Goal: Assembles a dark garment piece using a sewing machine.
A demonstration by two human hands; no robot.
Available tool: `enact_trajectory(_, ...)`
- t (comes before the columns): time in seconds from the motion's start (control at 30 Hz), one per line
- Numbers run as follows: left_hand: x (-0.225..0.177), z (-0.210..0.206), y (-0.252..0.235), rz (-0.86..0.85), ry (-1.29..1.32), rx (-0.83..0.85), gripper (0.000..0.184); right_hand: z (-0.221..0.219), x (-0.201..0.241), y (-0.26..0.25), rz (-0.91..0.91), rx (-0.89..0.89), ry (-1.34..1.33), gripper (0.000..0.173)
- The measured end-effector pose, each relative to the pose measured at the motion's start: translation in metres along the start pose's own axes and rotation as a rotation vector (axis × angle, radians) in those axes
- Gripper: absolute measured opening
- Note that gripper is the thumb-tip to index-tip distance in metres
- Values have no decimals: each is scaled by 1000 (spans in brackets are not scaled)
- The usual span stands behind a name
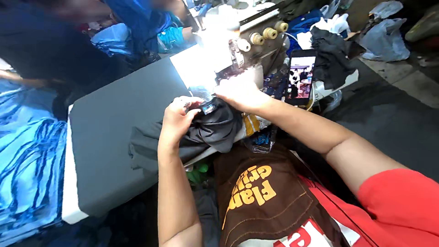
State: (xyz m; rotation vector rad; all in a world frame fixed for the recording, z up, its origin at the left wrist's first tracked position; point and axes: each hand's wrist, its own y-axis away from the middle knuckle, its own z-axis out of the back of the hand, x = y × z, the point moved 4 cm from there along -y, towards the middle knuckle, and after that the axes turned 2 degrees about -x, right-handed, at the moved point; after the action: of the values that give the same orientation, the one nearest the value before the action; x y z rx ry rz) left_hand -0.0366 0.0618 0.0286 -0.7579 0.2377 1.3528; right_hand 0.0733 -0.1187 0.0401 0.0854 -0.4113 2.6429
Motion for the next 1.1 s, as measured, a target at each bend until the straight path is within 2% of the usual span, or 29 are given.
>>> enact_trajectory(0.07, 3, 4, 6, -5, -135, -12, 24, -13, -3, 3, 21, -167, -54, 25)
enact_trajectory(0.17, 10, 15, 11, 57, -174, -119, 14, -24, -10, 4, 12, -390, -136, 25)
enact_trajectory(0.2, 6, 19, 11, 71, -179, -154, 12, -23, -13, 4, -29, -397, -218, 24)
enact_trajectory(0.27, -12, 23, 6, 53, -176, -183, 12, -12, -17, 4, -130, -290, -564, 29)
enact_trajectory(0.37, -40, 23, -5, -57, -168, -131, 12, 2, -11, 3, -78, -170, -977, 36)
enact_trajectory(0.43, -51, 25, -11, -137, -164, -72, 17, -2, -8, 6, -48, -119, -937, 24)
enact_trajectory(0.5, -57, 30, -15, -156, -106, -53, 19, -5, -11, 14, -109, -61, -821, 16)
enact_trajectory(0.63, -45, 31, -40, -83, 56, -127, 12, -8, -29, 29, -114, -158, -865, 10)
enact_trajectory(0.73, -48, 26, -51, -91, 52, -170, 14, -8, -40, 40, -159, -140, -851, 14)
enact_trajectory(0.83, -58, 24, -61, -135, 64, -207, 16, -1, -44, 42, -130, -62, -869, 35)
enact_trajectory(0.97, -70, 26, -74, -151, 52, -194, 14, 15, -44, 39, -108, -166, -946, 21)
enact_trajectory(1.1, -77, 25, -76, -145, 15, -191, 12, 18, -43, 29, -157, -216, -900, 21)
